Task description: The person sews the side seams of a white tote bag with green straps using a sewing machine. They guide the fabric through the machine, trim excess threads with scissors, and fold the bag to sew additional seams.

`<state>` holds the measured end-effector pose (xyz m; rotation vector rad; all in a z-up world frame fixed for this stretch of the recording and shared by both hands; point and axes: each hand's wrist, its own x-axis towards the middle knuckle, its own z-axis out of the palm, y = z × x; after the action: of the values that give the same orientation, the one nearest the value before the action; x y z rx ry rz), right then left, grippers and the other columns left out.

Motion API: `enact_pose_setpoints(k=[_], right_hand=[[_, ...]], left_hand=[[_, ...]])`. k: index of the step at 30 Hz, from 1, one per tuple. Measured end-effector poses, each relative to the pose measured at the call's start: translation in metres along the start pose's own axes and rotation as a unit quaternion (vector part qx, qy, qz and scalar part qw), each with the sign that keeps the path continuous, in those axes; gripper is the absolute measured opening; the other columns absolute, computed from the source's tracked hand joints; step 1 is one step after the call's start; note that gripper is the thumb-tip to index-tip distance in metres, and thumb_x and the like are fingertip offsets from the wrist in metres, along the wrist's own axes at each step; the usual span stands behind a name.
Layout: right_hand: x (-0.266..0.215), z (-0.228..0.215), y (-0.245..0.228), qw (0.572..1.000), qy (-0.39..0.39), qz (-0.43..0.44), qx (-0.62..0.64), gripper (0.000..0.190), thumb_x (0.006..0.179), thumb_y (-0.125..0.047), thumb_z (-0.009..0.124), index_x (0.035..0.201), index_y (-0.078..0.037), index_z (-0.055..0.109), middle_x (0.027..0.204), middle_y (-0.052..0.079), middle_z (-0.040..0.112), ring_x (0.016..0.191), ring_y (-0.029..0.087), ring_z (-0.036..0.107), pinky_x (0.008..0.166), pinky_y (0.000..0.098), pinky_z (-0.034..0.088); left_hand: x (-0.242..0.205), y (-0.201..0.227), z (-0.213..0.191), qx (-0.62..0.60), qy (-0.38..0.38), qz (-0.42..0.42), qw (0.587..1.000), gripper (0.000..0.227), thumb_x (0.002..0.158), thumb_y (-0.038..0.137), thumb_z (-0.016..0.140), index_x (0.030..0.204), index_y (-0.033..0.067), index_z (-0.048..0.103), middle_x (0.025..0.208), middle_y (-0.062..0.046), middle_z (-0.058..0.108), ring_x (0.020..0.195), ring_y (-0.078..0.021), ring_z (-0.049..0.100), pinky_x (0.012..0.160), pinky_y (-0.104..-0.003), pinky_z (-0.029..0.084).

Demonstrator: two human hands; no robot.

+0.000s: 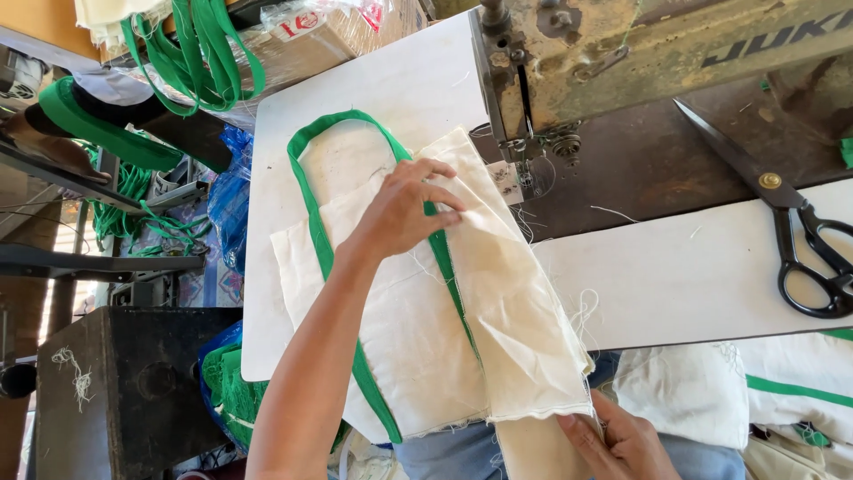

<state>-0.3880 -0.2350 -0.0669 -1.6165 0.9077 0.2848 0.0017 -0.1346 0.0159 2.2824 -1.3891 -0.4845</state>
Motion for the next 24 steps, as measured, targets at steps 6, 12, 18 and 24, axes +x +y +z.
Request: enact_pose_setpoints(k=[6,12,18,24], right_hand=[[-0.014,-0.006,-0.009,0.996,-0.010,-0.036,-0.079,0.041,0.091,-0.048,0.063,0.125,-0.035,0.081,0.046,0.000,0.034,0.042,0.009,0.036,0.049,0.0298,0.030],[-0.042,-0.019,-0.054,0.989,-0.128,-0.069,-0.017,0.031,0.100,-0.041,0.056,0.112,-0.025,0.080,0.056,-0.004,0.051,0.051,0.006,0.046,0.047,0.0326,0.038],[-0.030,-0.014,-0.042,0.986,-0.123,-0.109,0.032,0.038,0.096,-0.031,0.060,0.124,-0.021,0.083,0.058,-0.004,0.062,0.052,0.005,0.051,0.042,0.0303,0.041],[-0.034,-0.013,-0.023,0.989,-0.068,-0.129,-0.018,0.023,0.098,-0.028,0.063,0.099,-0.017,0.083,0.059,-0.002,0.055,0.054,0.011,0.044,0.050,0.0337,0.036]], left_hand=[[-0.011,0.009,-0.021,0.013,0.150,0.049,0.987,0.017,0.091,0.005,0.060,0.102,0.0154,0.068,0.100,0.000,0.073,0.099,-0.0256,0.066,0.100,-0.046,0.038],[-0.064,0.026,-0.086,0.127,0.234,0.073,0.961,0.036,0.111,0.038,0.065,0.111,0.0041,0.077,0.106,-0.011,0.075,0.099,-0.0290,0.069,0.090,-0.040,0.048],[-0.078,0.008,-0.097,0.139,0.239,-0.030,0.960,0.066,0.109,0.053,0.060,0.068,0.0099,0.031,0.068,0.000,0.019,0.066,-0.0106,0.025,0.057,-0.038,0.024],[-0.095,0.007,-0.109,-0.217,0.038,-0.169,0.961,0.026,0.073,0.007,0.091,0.083,0.0044,0.067,0.080,-0.004,0.066,0.070,-0.0082,0.061,0.061,-0.018,0.051]])
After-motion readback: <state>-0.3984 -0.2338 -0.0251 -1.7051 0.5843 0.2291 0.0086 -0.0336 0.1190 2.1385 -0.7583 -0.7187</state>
